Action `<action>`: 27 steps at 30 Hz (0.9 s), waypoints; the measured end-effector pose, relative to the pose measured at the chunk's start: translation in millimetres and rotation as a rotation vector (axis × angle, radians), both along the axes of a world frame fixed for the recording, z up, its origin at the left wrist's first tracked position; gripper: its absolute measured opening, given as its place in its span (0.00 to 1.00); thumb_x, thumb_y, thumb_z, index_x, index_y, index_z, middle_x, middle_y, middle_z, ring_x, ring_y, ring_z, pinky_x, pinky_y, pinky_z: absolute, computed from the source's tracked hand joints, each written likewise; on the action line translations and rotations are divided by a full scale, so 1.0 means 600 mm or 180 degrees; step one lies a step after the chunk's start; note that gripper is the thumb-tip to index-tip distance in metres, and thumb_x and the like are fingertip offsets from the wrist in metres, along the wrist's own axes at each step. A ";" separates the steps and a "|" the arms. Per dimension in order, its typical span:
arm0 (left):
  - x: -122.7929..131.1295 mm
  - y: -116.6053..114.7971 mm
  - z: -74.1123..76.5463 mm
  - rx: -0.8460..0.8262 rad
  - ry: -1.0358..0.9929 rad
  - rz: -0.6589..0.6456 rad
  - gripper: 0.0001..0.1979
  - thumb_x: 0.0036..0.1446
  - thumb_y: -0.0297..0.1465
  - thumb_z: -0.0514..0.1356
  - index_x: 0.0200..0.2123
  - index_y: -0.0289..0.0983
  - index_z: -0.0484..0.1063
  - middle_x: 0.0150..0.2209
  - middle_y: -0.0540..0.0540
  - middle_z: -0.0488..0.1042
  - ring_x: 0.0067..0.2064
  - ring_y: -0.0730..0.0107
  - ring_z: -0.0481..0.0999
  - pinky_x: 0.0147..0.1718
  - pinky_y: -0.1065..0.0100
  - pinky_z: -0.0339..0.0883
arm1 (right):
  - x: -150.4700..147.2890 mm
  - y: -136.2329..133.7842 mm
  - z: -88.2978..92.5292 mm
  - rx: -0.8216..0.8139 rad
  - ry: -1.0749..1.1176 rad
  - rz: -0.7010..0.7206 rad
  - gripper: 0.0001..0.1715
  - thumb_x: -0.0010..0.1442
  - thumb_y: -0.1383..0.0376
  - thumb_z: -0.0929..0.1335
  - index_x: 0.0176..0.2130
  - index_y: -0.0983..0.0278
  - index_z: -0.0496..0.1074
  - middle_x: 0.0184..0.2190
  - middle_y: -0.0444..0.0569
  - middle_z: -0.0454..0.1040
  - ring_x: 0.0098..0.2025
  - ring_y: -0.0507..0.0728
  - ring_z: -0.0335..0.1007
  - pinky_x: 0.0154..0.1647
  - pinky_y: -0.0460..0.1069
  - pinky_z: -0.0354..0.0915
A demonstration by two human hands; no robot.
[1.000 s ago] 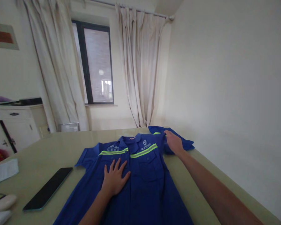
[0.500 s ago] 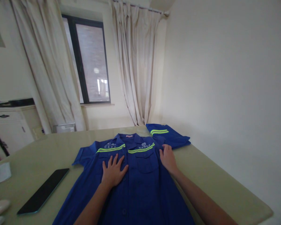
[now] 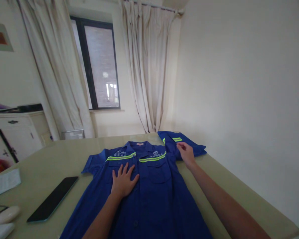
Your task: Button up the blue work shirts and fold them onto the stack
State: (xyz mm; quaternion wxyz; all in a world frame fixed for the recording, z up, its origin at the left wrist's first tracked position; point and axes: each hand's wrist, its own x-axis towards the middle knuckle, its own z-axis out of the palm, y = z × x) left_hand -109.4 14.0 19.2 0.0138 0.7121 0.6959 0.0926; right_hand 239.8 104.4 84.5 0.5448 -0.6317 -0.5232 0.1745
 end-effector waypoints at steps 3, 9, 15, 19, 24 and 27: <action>0.000 0.001 -0.004 0.0015 -0.0003 0.0014 0.36 0.64 0.57 0.45 0.70 0.50 0.56 0.74 0.43 0.50 0.74 0.38 0.45 0.65 0.28 0.36 | 0.046 -0.007 0.016 0.0067 -0.0069 -0.0649 0.24 0.56 0.60 0.64 0.49 0.70 0.74 0.39 0.60 0.77 0.46 0.67 0.71 0.52 0.61 0.65; -0.003 0.022 -0.010 0.0036 -0.0045 -0.0001 0.36 0.64 0.57 0.46 0.70 0.51 0.56 0.74 0.42 0.50 0.73 0.36 0.46 0.64 0.27 0.36 | -0.060 -0.104 -0.021 0.0349 -0.1215 0.0414 0.23 0.62 0.60 0.62 0.52 0.67 0.74 0.50 0.61 0.74 0.54 0.65 0.67 0.61 0.58 0.60; -0.002 0.044 0.020 0.0282 -0.0178 0.0022 0.27 0.69 0.46 0.45 0.64 0.45 0.68 0.69 0.40 0.62 0.71 0.42 0.56 0.65 0.31 0.45 | -0.224 -0.191 -0.099 -0.0625 -0.2449 0.2136 0.46 0.64 0.37 0.61 0.71 0.54 0.56 0.73 0.53 0.51 0.74 0.68 0.43 0.71 0.63 0.42; 0.014 0.016 0.040 0.0387 -0.0073 -0.0200 0.24 0.67 0.29 0.45 0.57 0.44 0.75 0.61 0.42 0.74 0.62 0.57 0.70 0.66 0.46 0.52 | -0.235 -0.127 -0.103 -0.0708 -0.2614 0.2034 0.47 0.65 0.35 0.57 0.72 0.57 0.55 0.74 0.55 0.49 0.75 0.66 0.41 0.72 0.63 0.37; 0.053 -0.072 0.030 -0.0214 -0.0117 -0.0124 0.28 0.66 0.40 0.47 0.67 0.46 0.63 0.70 0.42 0.60 0.69 0.41 0.60 0.60 0.27 0.53 | -0.220 -0.045 -0.092 -0.0656 -0.2775 0.2139 0.43 0.67 0.38 0.58 0.71 0.57 0.57 0.73 0.55 0.52 0.74 0.65 0.45 0.72 0.62 0.41; 0.067 -0.108 0.011 -0.0289 -0.0059 -0.0074 0.34 0.65 0.51 0.45 0.71 0.48 0.55 0.73 0.43 0.53 0.73 0.37 0.49 0.62 0.23 0.41 | -0.221 -0.029 -0.080 -0.0308 -0.2835 0.2017 0.37 0.70 0.45 0.60 0.68 0.61 0.62 0.71 0.56 0.58 0.72 0.65 0.51 0.71 0.60 0.46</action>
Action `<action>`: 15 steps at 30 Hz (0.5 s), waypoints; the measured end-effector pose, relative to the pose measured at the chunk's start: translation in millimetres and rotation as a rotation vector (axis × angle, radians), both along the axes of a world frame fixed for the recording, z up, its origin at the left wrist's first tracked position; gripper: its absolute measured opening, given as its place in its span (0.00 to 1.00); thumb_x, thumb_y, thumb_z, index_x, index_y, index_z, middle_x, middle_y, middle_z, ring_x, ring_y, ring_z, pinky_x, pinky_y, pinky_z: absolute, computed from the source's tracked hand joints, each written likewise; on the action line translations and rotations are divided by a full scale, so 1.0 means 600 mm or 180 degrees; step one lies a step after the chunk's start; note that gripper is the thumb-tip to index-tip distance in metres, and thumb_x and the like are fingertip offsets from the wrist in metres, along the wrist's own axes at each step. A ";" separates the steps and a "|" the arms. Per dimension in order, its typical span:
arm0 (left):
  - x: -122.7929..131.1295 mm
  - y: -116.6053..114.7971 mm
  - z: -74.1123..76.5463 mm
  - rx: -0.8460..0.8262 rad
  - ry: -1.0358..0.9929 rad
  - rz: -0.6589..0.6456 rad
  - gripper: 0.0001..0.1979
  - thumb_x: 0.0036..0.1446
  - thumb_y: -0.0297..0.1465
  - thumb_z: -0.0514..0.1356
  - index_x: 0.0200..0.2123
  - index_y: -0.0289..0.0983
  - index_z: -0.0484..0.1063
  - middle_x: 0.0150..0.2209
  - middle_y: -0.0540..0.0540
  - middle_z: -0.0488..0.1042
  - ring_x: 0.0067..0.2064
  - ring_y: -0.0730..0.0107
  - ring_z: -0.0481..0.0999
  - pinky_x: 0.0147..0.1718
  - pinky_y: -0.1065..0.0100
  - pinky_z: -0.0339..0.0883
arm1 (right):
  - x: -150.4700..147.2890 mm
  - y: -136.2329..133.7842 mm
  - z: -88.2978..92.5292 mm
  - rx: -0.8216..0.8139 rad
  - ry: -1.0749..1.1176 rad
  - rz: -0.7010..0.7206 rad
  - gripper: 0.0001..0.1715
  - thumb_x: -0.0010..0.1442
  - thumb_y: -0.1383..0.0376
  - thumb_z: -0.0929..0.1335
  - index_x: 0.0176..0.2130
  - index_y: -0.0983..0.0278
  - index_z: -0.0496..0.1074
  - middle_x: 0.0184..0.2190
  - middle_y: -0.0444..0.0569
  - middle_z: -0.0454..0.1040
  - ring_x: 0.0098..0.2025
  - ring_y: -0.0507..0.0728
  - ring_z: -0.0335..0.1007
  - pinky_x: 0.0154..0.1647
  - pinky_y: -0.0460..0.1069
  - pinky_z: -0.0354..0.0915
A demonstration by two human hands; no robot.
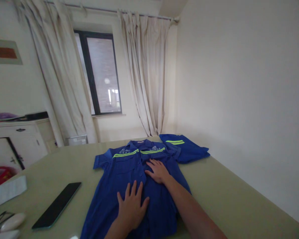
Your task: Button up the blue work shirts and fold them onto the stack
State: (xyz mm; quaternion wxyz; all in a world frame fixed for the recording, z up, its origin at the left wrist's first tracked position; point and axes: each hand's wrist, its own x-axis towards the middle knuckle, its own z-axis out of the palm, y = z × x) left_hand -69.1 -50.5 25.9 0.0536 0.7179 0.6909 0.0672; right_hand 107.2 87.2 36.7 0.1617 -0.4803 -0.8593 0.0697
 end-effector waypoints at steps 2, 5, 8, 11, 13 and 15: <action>-0.003 0.001 -0.010 0.0171 0.0104 -0.0016 0.36 0.65 0.54 0.43 0.72 0.48 0.52 0.74 0.44 0.49 0.74 0.38 0.45 0.64 0.25 0.34 | -0.008 -0.004 0.017 0.0440 0.0087 0.0070 0.30 0.71 0.54 0.61 0.66 0.63 0.65 0.67 0.57 0.64 0.68 0.64 0.57 0.69 0.58 0.49; -0.023 0.036 -0.018 0.0266 0.0128 0.0048 0.36 0.66 0.54 0.41 0.72 0.46 0.52 0.74 0.43 0.49 0.74 0.39 0.45 0.64 0.25 0.35 | -0.032 -0.037 0.044 0.0738 0.0126 0.0170 0.21 0.71 0.61 0.61 0.58 0.62 0.72 0.55 0.55 0.74 0.58 0.62 0.67 0.62 0.56 0.58; -0.044 0.086 -0.023 0.0294 0.0085 0.0096 0.31 0.68 0.47 0.44 0.71 0.45 0.55 0.74 0.42 0.50 0.74 0.37 0.46 0.62 0.23 0.37 | -0.053 -0.095 0.043 0.0291 0.0064 0.0055 0.21 0.70 0.53 0.62 0.51 0.60 0.75 0.47 0.55 0.78 0.49 0.63 0.74 0.53 0.56 0.65; -0.056 0.125 -0.025 0.0599 -0.0300 -0.0016 0.26 0.67 0.37 0.49 0.66 0.44 0.65 0.71 0.40 0.58 0.72 0.35 0.52 0.61 0.21 0.38 | -0.048 -0.141 0.012 -0.0172 0.0014 0.0066 0.37 0.65 0.40 0.63 0.60 0.61 0.72 0.58 0.60 0.73 0.59 0.70 0.69 0.59 0.61 0.63; -0.062 0.139 -0.022 0.0855 -0.0625 -0.0048 0.24 0.67 0.34 0.49 0.63 0.42 0.69 0.67 0.39 0.67 0.69 0.38 0.60 0.62 0.23 0.42 | -0.030 -0.148 -0.007 -0.0284 0.0117 0.0103 0.45 0.63 0.37 0.63 0.67 0.59 0.64 0.69 0.60 0.61 0.69 0.71 0.56 0.67 0.64 0.54; -0.069 0.140 -0.015 0.1003 -0.0802 -0.0107 0.22 0.67 0.30 0.47 0.60 0.41 0.70 0.62 0.39 0.72 0.65 0.48 0.67 0.64 0.32 0.52 | -0.012 -0.137 -0.016 -0.0348 0.0240 0.0138 0.46 0.64 0.37 0.63 0.70 0.58 0.59 0.72 0.57 0.53 0.73 0.69 0.48 0.71 0.63 0.46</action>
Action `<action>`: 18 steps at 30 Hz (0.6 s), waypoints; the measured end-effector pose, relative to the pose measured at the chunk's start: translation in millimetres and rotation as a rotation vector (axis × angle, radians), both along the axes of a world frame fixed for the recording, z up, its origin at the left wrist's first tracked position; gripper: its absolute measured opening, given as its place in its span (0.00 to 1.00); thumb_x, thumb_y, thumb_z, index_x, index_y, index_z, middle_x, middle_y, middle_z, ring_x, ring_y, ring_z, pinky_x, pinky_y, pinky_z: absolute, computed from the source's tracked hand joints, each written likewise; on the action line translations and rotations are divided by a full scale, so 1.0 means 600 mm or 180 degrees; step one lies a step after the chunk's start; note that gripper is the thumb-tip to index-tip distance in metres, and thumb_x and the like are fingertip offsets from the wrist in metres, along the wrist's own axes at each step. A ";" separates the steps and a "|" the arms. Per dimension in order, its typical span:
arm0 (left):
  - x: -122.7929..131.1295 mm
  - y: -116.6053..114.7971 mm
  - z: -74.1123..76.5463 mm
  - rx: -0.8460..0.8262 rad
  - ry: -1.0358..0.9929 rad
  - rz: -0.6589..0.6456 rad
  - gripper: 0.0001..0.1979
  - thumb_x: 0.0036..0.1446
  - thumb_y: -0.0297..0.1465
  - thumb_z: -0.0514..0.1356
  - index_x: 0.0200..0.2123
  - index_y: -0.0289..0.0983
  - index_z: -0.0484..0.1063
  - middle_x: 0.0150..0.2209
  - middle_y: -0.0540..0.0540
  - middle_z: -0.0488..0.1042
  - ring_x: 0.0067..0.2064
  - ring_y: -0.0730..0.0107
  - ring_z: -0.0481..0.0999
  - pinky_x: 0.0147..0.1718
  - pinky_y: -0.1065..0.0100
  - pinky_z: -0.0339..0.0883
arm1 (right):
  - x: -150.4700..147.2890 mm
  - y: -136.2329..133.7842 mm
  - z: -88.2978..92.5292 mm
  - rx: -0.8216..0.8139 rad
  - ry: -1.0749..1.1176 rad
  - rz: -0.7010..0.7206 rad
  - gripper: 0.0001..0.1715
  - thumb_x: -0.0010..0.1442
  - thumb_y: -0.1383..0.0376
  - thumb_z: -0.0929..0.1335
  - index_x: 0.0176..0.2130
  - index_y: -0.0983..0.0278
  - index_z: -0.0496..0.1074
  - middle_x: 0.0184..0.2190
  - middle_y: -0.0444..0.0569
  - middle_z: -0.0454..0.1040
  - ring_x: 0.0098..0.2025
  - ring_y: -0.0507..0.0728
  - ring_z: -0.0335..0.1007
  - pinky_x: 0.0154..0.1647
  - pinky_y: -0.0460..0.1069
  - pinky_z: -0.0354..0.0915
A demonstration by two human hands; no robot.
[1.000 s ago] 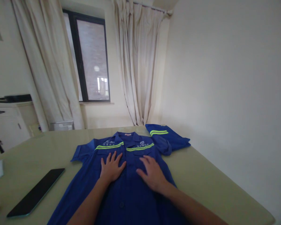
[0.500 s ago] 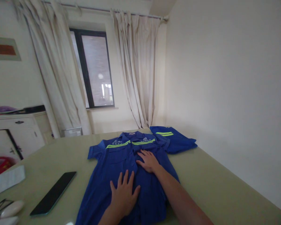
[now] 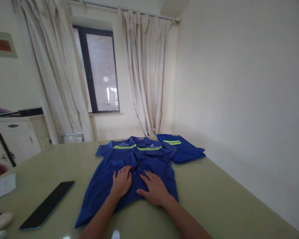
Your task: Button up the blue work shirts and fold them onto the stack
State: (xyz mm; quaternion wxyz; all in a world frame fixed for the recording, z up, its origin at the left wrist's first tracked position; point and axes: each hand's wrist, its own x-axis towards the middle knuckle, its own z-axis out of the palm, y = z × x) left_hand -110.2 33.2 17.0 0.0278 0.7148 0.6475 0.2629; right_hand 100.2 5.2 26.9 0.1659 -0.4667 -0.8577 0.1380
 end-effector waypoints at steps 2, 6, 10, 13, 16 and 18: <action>-0.007 -0.012 0.006 0.0106 -0.0043 -0.0163 0.22 0.68 0.28 0.45 0.56 0.41 0.73 0.57 0.41 0.76 0.60 0.58 0.73 0.63 0.47 0.61 | 0.013 0.019 0.001 -0.0031 0.0101 0.0009 0.41 0.66 0.40 0.63 0.69 0.57 0.61 0.71 0.55 0.56 0.72 0.66 0.50 0.71 0.62 0.46; -0.021 -0.060 0.007 0.0122 -0.0174 -0.0965 0.16 0.69 0.37 0.52 0.49 0.43 0.78 0.52 0.43 0.78 0.55 0.59 0.76 0.60 0.53 0.65 | 0.024 0.034 0.014 0.0234 0.0485 -0.0062 0.32 0.66 0.45 0.66 0.61 0.58 0.72 0.68 0.55 0.63 0.68 0.65 0.57 0.68 0.59 0.52; -0.023 -0.098 0.012 -0.0328 -0.0166 -0.1349 0.28 0.53 0.48 0.69 0.57 0.49 0.74 0.62 0.42 0.72 0.63 0.47 0.69 0.67 0.39 0.49 | 0.037 0.016 0.026 0.0325 0.0511 0.0656 0.33 0.52 0.44 0.76 0.52 0.58 0.76 0.60 0.53 0.70 0.61 0.64 0.64 0.63 0.56 0.57; -0.015 -0.103 0.031 -0.0577 -0.0248 -0.1397 0.17 0.57 0.41 0.67 0.51 0.50 0.78 0.58 0.45 0.76 0.61 0.51 0.72 0.68 0.41 0.48 | 0.045 0.005 0.032 0.0129 0.0218 0.0958 0.26 0.53 0.54 0.76 0.49 0.61 0.76 0.50 0.51 0.76 0.52 0.62 0.70 0.56 0.53 0.60; -0.008 -0.103 0.048 -0.0682 -0.0476 -0.1444 0.11 0.66 0.39 0.58 0.44 0.48 0.81 0.51 0.47 0.80 0.55 0.59 0.76 0.64 0.51 0.57 | 0.046 0.002 0.039 0.0060 0.0330 0.0822 0.11 0.58 0.63 0.71 0.42 0.62 0.77 0.41 0.49 0.77 0.44 0.59 0.71 0.48 0.50 0.62; -0.007 -0.105 0.053 -0.0679 -0.0611 -0.1454 0.15 0.68 0.38 0.54 0.41 0.45 0.81 0.50 0.47 0.80 0.53 0.61 0.76 0.59 0.58 0.64 | 0.048 0.005 0.042 -0.0079 0.0753 0.0665 0.07 0.63 0.64 0.67 0.35 0.63 0.75 0.34 0.46 0.76 0.38 0.56 0.71 0.42 0.48 0.61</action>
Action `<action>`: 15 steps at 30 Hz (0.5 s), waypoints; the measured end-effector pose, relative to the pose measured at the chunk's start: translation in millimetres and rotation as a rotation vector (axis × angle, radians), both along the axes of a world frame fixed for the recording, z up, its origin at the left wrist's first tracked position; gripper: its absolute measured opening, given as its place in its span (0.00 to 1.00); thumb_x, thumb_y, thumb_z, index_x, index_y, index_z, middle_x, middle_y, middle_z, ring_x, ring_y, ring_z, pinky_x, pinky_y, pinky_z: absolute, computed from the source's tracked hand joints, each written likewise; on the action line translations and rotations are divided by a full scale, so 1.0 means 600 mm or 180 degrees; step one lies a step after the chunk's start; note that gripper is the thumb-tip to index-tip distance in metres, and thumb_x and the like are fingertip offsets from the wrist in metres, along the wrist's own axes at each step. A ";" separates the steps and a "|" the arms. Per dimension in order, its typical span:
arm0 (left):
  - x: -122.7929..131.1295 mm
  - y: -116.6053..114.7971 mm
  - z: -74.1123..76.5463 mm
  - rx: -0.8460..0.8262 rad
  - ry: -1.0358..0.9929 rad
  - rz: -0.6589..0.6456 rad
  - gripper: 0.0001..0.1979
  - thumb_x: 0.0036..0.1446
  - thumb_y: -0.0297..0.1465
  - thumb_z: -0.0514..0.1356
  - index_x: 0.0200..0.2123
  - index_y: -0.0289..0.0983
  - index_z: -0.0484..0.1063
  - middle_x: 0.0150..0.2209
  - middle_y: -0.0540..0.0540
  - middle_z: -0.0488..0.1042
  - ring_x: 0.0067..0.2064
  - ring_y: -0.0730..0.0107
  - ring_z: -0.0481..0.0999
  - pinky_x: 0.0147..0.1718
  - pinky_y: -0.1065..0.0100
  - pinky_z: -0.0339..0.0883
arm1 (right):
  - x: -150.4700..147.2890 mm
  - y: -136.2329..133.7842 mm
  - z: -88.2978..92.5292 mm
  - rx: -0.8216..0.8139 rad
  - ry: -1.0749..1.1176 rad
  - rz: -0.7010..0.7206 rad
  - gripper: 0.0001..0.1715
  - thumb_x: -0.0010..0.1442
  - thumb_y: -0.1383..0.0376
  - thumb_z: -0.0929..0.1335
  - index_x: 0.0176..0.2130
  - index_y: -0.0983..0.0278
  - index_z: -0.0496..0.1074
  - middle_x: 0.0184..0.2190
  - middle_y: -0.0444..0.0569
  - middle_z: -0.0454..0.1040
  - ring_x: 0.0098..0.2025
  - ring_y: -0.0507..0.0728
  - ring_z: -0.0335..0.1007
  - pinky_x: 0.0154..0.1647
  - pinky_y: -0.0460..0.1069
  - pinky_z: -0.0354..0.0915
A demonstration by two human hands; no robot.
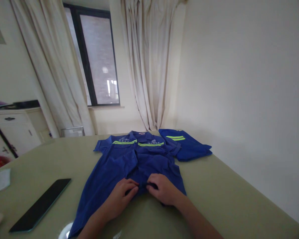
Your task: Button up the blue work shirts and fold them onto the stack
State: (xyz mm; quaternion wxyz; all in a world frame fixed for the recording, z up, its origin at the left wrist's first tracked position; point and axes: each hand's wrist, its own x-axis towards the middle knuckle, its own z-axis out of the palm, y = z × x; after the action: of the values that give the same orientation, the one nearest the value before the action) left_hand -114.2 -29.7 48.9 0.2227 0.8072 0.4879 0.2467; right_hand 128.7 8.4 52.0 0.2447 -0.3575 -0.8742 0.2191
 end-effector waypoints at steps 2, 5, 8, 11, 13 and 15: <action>0.000 -0.005 0.002 0.0063 -0.0013 -0.0025 0.12 0.65 0.33 0.56 0.41 0.44 0.81 0.50 0.47 0.80 0.53 0.62 0.76 0.56 0.62 0.66 | 0.003 0.007 0.001 -0.0204 0.0547 -0.0204 0.16 0.68 0.61 0.64 0.29 0.63 0.70 0.30 0.44 0.72 0.35 0.54 0.68 0.38 0.47 0.60; 0.000 -0.013 0.006 0.0129 0.0175 -0.0084 0.14 0.55 0.26 0.63 0.44 0.44 0.80 0.51 0.48 0.79 0.54 0.61 0.75 0.57 0.61 0.64 | 0.007 0.021 -0.002 -0.0331 0.1158 -0.0619 0.23 0.68 0.54 0.64 0.25 0.62 0.64 0.26 0.42 0.68 0.32 0.54 0.65 0.36 0.47 0.59; 0.003 -0.014 0.010 0.0130 0.0386 -0.0045 0.13 0.53 0.27 0.66 0.43 0.45 0.81 0.49 0.48 0.80 0.52 0.59 0.76 0.54 0.61 0.67 | 0.005 0.025 -0.003 -0.0355 0.1420 -0.0970 0.25 0.65 0.49 0.65 0.24 0.61 0.61 0.23 0.41 0.63 0.30 0.54 0.61 0.32 0.48 0.57; 0.007 -0.011 0.011 0.0477 0.0516 0.0028 0.10 0.63 0.30 0.62 0.44 0.47 0.81 0.43 0.49 0.81 0.46 0.61 0.78 0.48 0.62 0.69 | -0.006 0.015 0.003 -0.0333 0.1538 -0.1158 0.25 0.63 0.49 0.68 0.24 0.61 0.62 0.22 0.39 0.60 0.27 0.53 0.58 0.29 0.47 0.54; 0.010 -0.010 0.009 0.0850 0.0536 0.0025 0.12 0.68 0.32 0.57 0.47 0.46 0.80 0.41 0.48 0.81 0.43 0.61 0.78 0.48 0.61 0.71 | -0.015 0.002 0.008 -0.0300 0.1528 -0.1192 0.21 0.62 0.51 0.70 0.26 0.62 0.65 0.22 0.39 0.62 0.27 0.52 0.59 0.29 0.47 0.55; 0.013 -0.011 0.004 0.1154 0.0471 -0.0049 0.14 0.70 0.33 0.54 0.50 0.46 0.79 0.41 0.47 0.82 0.42 0.62 0.79 0.48 0.61 0.72 | -0.025 -0.010 0.011 -0.0197 0.1482 -0.1128 0.15 0.61 0.54 0.71 0.30 0.62 0.71 0.24 0.41 0.68 0.29 0.53 0.63 0.31 0.47 0.58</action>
State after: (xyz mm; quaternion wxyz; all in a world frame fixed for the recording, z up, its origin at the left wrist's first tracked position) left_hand -106.6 -36.6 51.1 0.0391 0.8537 0.4443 0.2688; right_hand 113.7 2.2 58.6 0.4622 -0.4520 -0.7114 0.2756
